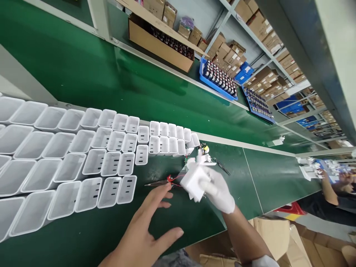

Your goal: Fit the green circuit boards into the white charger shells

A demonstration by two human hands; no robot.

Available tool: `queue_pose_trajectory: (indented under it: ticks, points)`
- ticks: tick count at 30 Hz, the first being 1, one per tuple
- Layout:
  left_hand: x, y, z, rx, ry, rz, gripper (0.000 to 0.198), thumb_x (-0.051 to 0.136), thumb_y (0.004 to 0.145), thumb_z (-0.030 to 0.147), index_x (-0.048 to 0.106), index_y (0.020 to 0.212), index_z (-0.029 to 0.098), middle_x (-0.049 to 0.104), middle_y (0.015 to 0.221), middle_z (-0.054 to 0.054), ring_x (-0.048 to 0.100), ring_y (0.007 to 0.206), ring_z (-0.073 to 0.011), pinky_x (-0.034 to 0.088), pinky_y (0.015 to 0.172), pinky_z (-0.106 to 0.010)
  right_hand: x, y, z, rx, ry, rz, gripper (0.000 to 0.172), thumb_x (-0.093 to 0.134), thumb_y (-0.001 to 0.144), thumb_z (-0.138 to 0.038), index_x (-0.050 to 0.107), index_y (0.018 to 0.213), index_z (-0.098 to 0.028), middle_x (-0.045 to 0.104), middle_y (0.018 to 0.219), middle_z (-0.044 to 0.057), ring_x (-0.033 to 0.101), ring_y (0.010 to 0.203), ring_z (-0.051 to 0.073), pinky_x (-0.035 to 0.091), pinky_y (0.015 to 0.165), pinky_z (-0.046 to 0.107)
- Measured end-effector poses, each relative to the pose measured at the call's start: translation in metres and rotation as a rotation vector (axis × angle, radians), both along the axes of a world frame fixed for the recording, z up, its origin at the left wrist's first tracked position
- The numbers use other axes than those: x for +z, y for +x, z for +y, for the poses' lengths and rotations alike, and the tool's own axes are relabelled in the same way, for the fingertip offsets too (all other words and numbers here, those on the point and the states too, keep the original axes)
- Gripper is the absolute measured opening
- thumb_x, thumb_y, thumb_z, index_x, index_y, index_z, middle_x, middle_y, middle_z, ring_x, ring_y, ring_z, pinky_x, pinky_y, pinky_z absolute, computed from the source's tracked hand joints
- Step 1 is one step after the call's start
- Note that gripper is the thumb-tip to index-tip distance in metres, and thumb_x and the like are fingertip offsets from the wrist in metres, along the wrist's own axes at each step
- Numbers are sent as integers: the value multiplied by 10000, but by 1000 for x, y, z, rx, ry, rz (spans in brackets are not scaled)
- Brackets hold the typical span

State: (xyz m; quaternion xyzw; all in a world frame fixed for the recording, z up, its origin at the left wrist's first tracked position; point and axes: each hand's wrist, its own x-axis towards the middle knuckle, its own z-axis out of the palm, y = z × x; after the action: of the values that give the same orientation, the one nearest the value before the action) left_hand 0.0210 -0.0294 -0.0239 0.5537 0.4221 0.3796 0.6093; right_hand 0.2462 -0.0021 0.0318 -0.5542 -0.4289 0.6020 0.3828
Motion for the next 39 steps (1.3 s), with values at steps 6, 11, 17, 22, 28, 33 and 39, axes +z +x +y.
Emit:
queue_pose_trajectory:
  ticks: [6, 11, 17, 22, 28, 33, 39]
  points:
    - [15, 8, 16, -306, -466, -262, 479, 768, 776, 382, 654, 1219, 239, 750, 1064, -78, 709, 992, -279, 597, 858, -399, 14, -8, -13, 485, 340, -373, 453, 602, 894, -499, 646, 1271, -251, 677, 1007, 56, 623, 845, 195, 512, 776, 324]
    - [27, 10, 15, 108, -608, -307, 541, 872, 635, 366, 633, 1094, 208, 756, 1022, -67, 726, 857, -246, 619, 718, -337, -10, 77, -2, -133, 579, -1281, 238, 526, 960, -320, 745, 974, -229, 655, 753, 58, 590, 681, 183, 457, 620, 302]
    - [60, 14, 50, 183, -505, -496, 376, 644, 840, 484, 649, 849, 107, 705, 634, -93, 695, 586, -228, 589, 575, -343, -47, 152, -6, -115, 616, -1336, 105, 696, 816, -248, 721, 760, -162, 580, 614, 50, 415, 450, 100, 238, 442, 287]
    - [77, 23, 70, 393, -420, -571, 271, 610, 868, 440, 616, 873, 169, 644, 657, 0, 612, 539, -130, 441, 436, -209, -24, 118, -27, -129, 683, -1222, 224, 531, 937, -247, 639, 1121, -179, 640, 862, 94, 582, 572, 143, 402, 534, 293]
    - [80, 37, 63, 522, -387, -489, 287, 653, 844, 440, 617, 946, 175, 636, 752, 9, 646, 662, -133, 483, 512, -197, 42, 7, -43, 331, 1025, -1257, 377, 473, 909, -110, 581, 1233, -269, 635, 710, -6, 472, 528, 134, 251, 487, 305]
    - [81, 37, 52, 575, -286, -371, 354, 654, 843, 508, 639, 934, 166, 645, 797, -3, 671, 754, -156, 530, 623, -224, 50, -23, -38, 310, 1063, -1367, 415, 494, 894, -108, 590, 1284, -216, 661, 759, 36, 442, 578, 167, 174, 465, 349]
    - [81, 39, 50, 609, -228, -333, 370, 662, 837, 523, 655, 881, 156, 641, 773, -9, 675, 756, -169, 548, 653, -252, 52, -33, -41, 236, 1124, -1561, 379, 435, 884, -38, 661, 1175, -129, 682, 748, 70, 424, 516, 169, 196, 435, 348]
